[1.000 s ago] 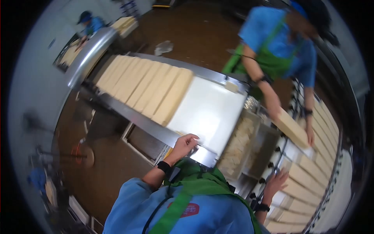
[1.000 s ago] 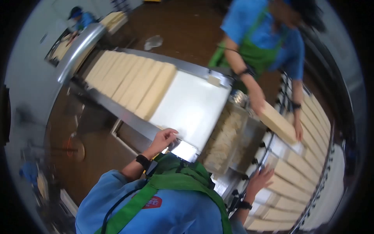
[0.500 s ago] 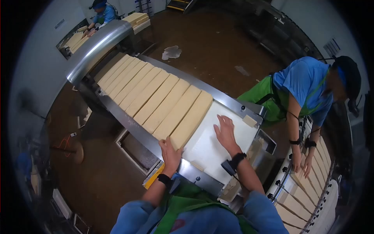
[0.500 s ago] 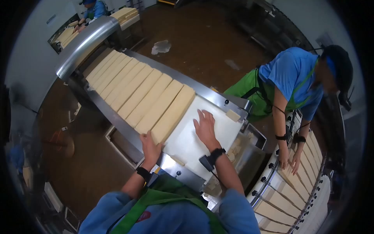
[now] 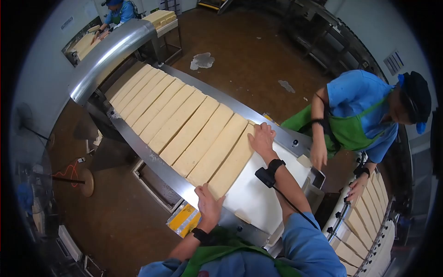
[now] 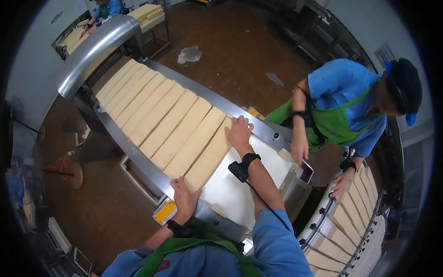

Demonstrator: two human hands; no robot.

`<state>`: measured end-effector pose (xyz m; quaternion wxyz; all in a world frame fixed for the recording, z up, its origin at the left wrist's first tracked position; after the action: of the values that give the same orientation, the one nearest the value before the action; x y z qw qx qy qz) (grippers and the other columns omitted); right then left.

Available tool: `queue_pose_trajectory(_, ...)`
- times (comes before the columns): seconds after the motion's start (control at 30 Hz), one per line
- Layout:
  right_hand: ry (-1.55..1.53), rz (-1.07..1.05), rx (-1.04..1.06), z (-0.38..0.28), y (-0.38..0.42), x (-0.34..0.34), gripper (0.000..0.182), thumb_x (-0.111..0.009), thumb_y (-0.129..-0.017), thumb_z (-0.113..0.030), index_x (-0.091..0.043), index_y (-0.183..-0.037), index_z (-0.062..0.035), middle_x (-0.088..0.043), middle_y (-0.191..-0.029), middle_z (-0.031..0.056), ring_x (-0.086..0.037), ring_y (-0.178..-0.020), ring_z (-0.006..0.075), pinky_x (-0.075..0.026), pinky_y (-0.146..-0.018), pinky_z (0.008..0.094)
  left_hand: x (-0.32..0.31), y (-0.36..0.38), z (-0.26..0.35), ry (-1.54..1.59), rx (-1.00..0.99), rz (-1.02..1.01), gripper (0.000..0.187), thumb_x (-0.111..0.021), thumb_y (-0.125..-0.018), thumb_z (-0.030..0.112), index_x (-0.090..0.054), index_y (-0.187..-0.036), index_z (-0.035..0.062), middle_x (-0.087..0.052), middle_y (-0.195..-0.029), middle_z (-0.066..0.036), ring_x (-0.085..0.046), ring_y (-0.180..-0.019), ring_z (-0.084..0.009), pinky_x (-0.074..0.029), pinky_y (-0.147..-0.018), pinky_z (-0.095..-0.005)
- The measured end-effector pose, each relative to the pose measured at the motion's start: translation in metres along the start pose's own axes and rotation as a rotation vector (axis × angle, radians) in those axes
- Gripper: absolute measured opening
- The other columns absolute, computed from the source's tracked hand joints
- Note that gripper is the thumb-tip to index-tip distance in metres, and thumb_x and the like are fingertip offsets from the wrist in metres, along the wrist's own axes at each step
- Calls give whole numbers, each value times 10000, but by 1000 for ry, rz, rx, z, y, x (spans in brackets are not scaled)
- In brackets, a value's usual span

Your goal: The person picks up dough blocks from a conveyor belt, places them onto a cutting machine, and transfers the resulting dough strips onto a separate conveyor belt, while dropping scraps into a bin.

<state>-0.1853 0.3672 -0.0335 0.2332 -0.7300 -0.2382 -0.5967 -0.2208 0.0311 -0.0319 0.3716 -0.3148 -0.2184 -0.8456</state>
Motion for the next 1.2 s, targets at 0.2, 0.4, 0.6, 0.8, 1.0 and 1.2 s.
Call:
queue_pose_trajectory(0.2, 14, 7, -8, -10, -2, -9, 481, -722, -876, -370, -667, -1235, -54, -582, -1232, 146, -506, -1210, 300, -364, -985, 539, -8, -3, 2, -26, -13, 30, 814, -888, -726, 105, -414, -1372, -39, -405, -1293, -246, -559, -1121, -449, -515, -922, -473)
queue_pose_trajectory(0.4, -174, -19, -116, 55, 39, -1, 504, -726, -868, -368, -668, -1230, -23, -665, -1196, 201, -623, -1150, 359, -390, -1022, 534, -21, -3, 10, -77, -132, 8, 770, -868, -709, 84, -455, -1347, -38, -428, -1326, -255, -566, -1145, -440, -512, -962, -480)
queue_pose_trajectory(0.6, -150, 142, -112, 157, 134, 40, 562, -729, -885, -321, -583, -1270, 62, -658, -1226, 286, -652, -1098, 455, -494, -1019, 485, -48, -11, 50, -70, -450, -228, 807, -866, -731, 148, -443, -1387, -55, -518, -1307, -262, -563, -1170, -455, -498, -999, -498)
queue_pose_trajectory(0.8, -61, 275, -258, 180, 185, 36, 634, -707, -914, -308, -512, -1335, 123, -614, -1253, 346, -595, -1177, 481, -462, -1055, 521, -56, -32, 55, -219, -421, -420, 974, -902, -693, 208, -394, -1495, -12, -535, -1323, -215, -578, -1124, -424, -498, -960, -477)
queue_pose_trajectory(1.0, -283, 225, -467, 180, 197, 41, 660, -709, -928, -365, -521, -1379, 79, -601, -1321, 312, -562, -1231, 476, -427, -1095, 522, -63, -17, 65, -240, -468, -439, 1086, -915, -672, 227, -309, -1543, -2, -549, -1281, -253, -552, -1160, -448, -461, -1014, -489)
queue_pose_trajectory(1.2, -308, 369, -538, 184, 237, 42, 593, -712, -898, -419, -594, -1245, 47, -624, -1143, 267, -597, -1079, 430, -491, -957, 507, -103, -22, 75, -504, -460, -341, 934, -935, -571, 327, -472, -1357, 127, -582, -1223, -213, -644, -1085, -423, -557, -907, -517)
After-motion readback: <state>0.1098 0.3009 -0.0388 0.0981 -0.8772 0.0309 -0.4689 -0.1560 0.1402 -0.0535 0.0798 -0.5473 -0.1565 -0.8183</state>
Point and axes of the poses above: each hand's wrist, its own y-axis away from the middle knuckle, its own x-axis out of the back of the hand, z = x × y, the point moved 6 cm from there along -y, towards the middle knuckle
